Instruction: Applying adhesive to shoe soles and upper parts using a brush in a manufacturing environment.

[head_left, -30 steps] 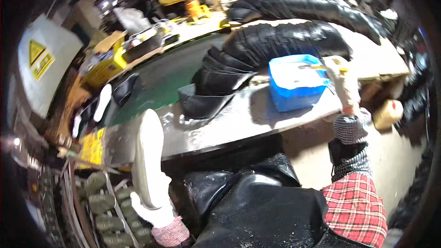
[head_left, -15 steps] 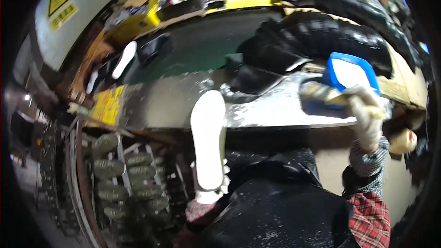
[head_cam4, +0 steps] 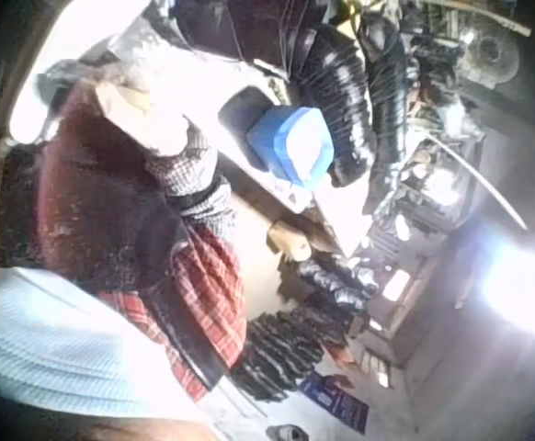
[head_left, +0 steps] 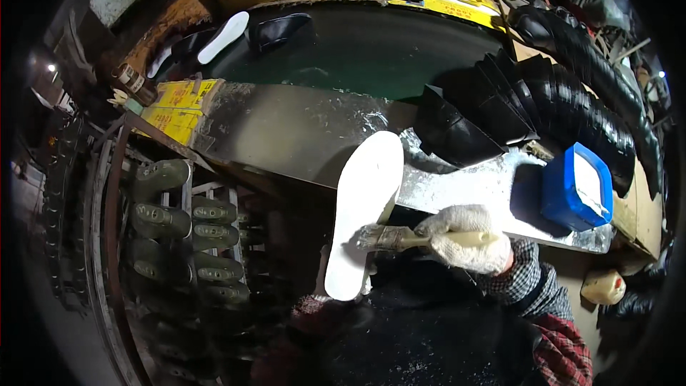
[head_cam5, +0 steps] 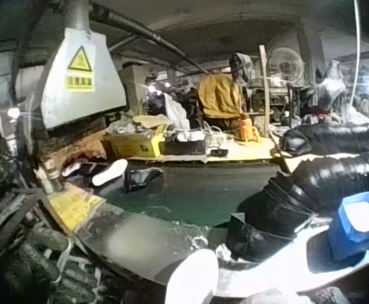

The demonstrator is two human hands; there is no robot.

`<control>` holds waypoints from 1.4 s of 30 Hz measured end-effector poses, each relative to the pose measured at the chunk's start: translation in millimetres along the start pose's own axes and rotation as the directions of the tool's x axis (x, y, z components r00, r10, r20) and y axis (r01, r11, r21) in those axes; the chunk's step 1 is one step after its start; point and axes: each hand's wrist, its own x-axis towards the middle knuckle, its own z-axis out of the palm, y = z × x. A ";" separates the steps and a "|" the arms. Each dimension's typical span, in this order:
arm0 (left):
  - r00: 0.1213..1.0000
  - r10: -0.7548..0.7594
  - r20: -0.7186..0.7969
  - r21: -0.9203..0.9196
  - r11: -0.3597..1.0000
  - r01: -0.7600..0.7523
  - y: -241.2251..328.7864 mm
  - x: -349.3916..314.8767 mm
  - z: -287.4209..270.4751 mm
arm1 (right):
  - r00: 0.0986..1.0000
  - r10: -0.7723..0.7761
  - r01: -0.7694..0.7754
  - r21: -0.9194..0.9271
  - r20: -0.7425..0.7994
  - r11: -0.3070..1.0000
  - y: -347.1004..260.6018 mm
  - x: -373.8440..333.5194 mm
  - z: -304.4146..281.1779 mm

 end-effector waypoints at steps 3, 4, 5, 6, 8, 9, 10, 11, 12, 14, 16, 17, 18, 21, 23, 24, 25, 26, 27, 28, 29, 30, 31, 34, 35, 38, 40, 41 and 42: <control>0.996 -0.091 -0.014 0.028 0.995 0.091 17.3 -5.0 25.4 | 0.833 0.498 -0.293 0.572 -0.240 0.766 24.7 57.2 0.3; 0.996 -0.093 -0.004 0.048 0.995 0.093 17.8 -5.6 31.3 | 0.792 0.566 -0.505 0.275 -0.228 0.818 39.3 77.1 -14.0; 0.996 -0.078 0.039 0.021 0.997 0.077 15.4 -2.8 33.7 | 0.826 0.522 -0.464 0.269 -0.214 0.844 36.2 78.6 -15.8; 0.996 -0.080 0.043 0.025 0.997 0.079 15.7 -2.6 35.6 | 0.858 0.475 -0.421 0.263 -0.197 0.868 31.3 79.9 -15.3; 0.998 -0.052 0.036 0.081 0.995 0.049 10.1 -7.2 33.1 | 0.985 0.148 -0.147 -0.018 0.088 0.989 -0.3 70.2 -3.9; 0.993 -0.012 0.117 0.025 1.000 0.009 5.3 -11.0 26.6 | 0.980 -0.183 0.188 -0.054 0.080 0.981 -10.4 66.6 13.6; 0.993 0.003 0.116 0.015 1.000 -0.004 1.5 -12.2 33.3 | 0.958 -0.090 0.116 -0.082 0.271 0.990 -36.5 63.3 6.3; 0.997 0.010 0.075 -0.136 0.991 0.001 -0.6 -9.5 51.8 | 0.946 -0.059 0.048 0.044 0.318 0.998 -34.7 58.5 -1.0; 0.999 0.032 0.024 -0.291 0.956 -0.024 -1.4 -12.4 61.1 | 0.923 -0.048 -0.023 0.182 0.381 0.983 -30.7 58.5 -2.4; 0.946 -0.012 0.323 0.011 1.000 0.008 4.7 -1.3 47.9 | 0.913 0.403 -0.353 0.629 0.069 0.692 -29.0 48.2 10.5; 0.973 0.012 0.232 0.038 0.999 -0.022 6.7 -2.3 55.2 | 0.930 0.345 -0.352 0.579 0.126 0.736 -34.8 35.7 12.3; 0.970 0.204 -0.135 -0.116 0.969 -0.220 -3.3 -1.4 91.8 | 0.960 0.196 -0.263 0.413 0.199 0.872 -39.7 31.8 16.8; 0.987 0.068 -0.147 -0.008 0.998 -0.070 5.7 -11.6 88.4 | 0.957 0.061 -0.131 0.235 0.282 0.963 -55.9 20.9 18.8; 0.989 0.145 0.019 0.052 0.988 -0.146 5.8 -14.6 73.5 | 0.919 0.267 -0.382 0.485 0.290 0.787 -51.6 -15.7 13.6; 0.946 0.271 -0.176 0.077 0.962 -0.262 -5.9 -4.9 94.0 | 0.856 0.452 -0.510 0.560 0.252 0.653 -43.1 -25.6 1.9; 0.956 0.275 -0.102 0.096 0.959 -0.265 -5.2 -6.9 89.8 | 0.828 0.515 -0.530 0.611 0.223 0.588 -43.6 -28.3 0.2; 0.963 0.254 -0.092 0.133 0.961 -0.240 -4.6 -7.2 84.4 | 0.923 0.347 -0.380 0.521 0.163 0.765 -45.5 -28.1 2.4; 0.971 0.223 -0.084 0.169 0.964 -0.207 -2.4 -6.6 89.5 | 0.978 0.165 -0.202 0.408 0.124 0.890 -49.1 -23.0 10.9; 0.951 0.237 -0.198 -0.030 0.968 -0.248 -7.5 -6.6 99.9 | 0.981 0.112 -0.172 0.441 0.158 0.881 -43.1 -18.3 21.1; 0.951 0.237 -0.200 -0.022 0.969 -0.246 -4.7 -10.1 94.9 | 0.975 0.129 -0.181 0.318 0.179 0.931 -40.4 -7.7 24.8; 0.974 0.201 -0.103 0.019 0.980 -0.200 -1.2 -15.0 81.7 | 0.929 0.334 -0.369 0.354 0.158 0.859 -33.6 0.7 22.7; 0.987 0.158 -0.008 0.065 0.985 -0.157 1.9 -20.5 71.5 | 0.839 0.524 -0.535 0.393 0.146 0.748 -24.9 7.8 17.4; 0.963 0.174 -0.207 0.012 0.984 -0.176 1.7 -17.0 65.7 | 0.753 0.656 -0.577 0.535 0.056 0.617 0.5 -0.2 11.4; 0.989 0.052 -0.137 0.042 0.998 -0.047 11.3 -13.2 53.1 | 0.751 0.583 -0.404 0.483 -0.310 0.777 59.3 -3.5 -16.1; 0.978 0.043 -0.205 0.074 0.997 -0.028 15.0 -16.5 59.1 | 0.816 0.423 -0.340 0.265 -0.394 0.902 62.1 9.8 -15.0; 0.967 0.001 -0.256 0.042 0.999 0.010 20.7 -16.2 65.4 | 0.995 0.003 -0.033 -0.311 -0.097 0.950 50.5 37.8 -15.5; 0.975 -0.049 -0.218 0.008 0.999 0.052 32.1 -20.1 60.4 | 0.988 -0.152 0.141 -0.308 -0.012 0.941 31.4 42.0 -1.7; 0.977 -0.001 -0.211 -0.005 1.000 0.000 36.3 -26.3 56.9 | 0.987 -0.157 0.142 -0.310 -0.023 0.940 27.6 41.2 6.1; 0.982 0.018 -0.186 -0.023 0.999 -0.022 39.6 -24.4 57.4 | 0.990 -0.138 0.139 -0.220 0.019 0.966 16.9 32.3 6.2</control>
